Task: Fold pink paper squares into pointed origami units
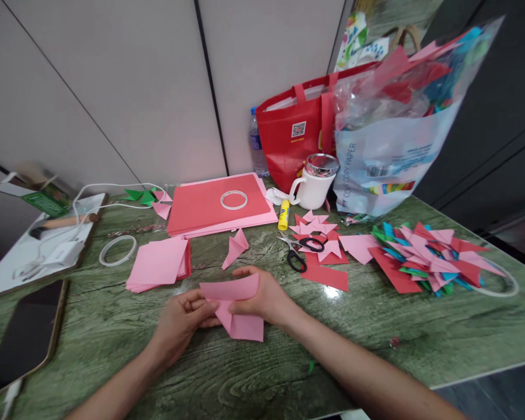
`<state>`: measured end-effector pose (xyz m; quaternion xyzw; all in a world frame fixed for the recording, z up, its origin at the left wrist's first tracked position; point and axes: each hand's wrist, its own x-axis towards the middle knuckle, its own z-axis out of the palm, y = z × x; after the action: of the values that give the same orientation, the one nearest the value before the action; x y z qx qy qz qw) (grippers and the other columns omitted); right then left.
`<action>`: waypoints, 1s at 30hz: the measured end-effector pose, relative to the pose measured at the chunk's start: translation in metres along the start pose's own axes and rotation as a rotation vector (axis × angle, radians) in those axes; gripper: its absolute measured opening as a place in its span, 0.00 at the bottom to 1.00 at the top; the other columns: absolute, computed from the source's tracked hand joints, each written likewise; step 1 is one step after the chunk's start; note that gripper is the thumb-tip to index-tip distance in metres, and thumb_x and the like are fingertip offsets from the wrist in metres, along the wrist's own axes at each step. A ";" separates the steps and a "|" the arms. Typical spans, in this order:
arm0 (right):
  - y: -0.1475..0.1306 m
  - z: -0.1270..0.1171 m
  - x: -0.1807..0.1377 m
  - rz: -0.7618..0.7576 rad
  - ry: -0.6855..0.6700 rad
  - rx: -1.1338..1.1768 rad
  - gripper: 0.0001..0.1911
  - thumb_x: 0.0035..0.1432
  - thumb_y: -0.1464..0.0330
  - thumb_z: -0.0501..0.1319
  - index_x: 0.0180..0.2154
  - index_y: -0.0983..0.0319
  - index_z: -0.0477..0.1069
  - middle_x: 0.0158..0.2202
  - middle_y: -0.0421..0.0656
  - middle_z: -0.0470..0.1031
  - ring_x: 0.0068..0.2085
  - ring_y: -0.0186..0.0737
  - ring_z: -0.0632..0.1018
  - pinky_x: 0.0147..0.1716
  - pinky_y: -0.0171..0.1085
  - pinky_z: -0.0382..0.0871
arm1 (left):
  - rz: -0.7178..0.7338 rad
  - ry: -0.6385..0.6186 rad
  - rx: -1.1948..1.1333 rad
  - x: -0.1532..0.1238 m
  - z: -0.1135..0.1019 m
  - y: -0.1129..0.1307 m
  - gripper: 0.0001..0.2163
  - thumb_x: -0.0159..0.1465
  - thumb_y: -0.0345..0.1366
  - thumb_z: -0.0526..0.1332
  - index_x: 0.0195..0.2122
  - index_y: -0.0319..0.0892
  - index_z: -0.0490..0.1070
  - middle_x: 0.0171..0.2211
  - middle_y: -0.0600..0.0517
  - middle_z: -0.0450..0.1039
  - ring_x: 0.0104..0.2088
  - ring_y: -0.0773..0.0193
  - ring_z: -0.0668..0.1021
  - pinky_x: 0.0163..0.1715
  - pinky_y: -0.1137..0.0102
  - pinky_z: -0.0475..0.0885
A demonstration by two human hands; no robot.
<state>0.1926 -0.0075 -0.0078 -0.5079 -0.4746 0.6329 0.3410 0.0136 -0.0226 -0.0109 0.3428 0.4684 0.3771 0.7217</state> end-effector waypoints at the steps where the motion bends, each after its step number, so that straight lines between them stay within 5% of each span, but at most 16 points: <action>1: 0.000 0.000 0.000 0.003 -0.001 0.002 0.32 0.30 0.72 0.69 0.42 0.65 0.65 0.27 0.36 0.70 0.27 0.31 0.69 0.26 0.31 0.63 | -0.002 0.003 -0.002 0.000 0.000 0.000 0.15 0.47 0.35 0.70 0.34 0.33 0.73 0.27 0.47 0.79 0.28 0.63 0.80 0.32 0.71 0.76; 20: 0.004 -0.003 0.002 0.005 -0.003 0.027 0.29 0.30 0.70 0.70 0.40 0.64 0.66 0.28 0.36 0.70 0.27 0.32 0.69 0.26 0.31 0.63 | -0.005 0.021 0.049 0.001 -0.001 -0.002 0.15 0.47 0.37 0.70 0.33 0.34 0.72 0.27 0.48 0.78 0.27 0.62 0.80 0.33 0.68 0.76; 30: 0.015 -0.003 0.005 -0.289 0.228 -0.347 0.30 0.40 0.70 0.67 0.47 0.61 0.61 0.34 0.41 0.72 0.33 0.40 0.74 0.32 0.37 0.68 | 0.083 0.172 0.195 0.001 0.005 0.004 0.13 0.42 0.38 0.71 0.24 0.35 0.72 0.21 0.51 0.76 0.21 0.65 0.78 0.24 0.74 0.75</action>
<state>0.1954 -0.0067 -0.0237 -0.5538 -0.6022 0.4252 0.3870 0.0176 -0.0200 -0.0062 0.3969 0.5485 0.3871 0.6258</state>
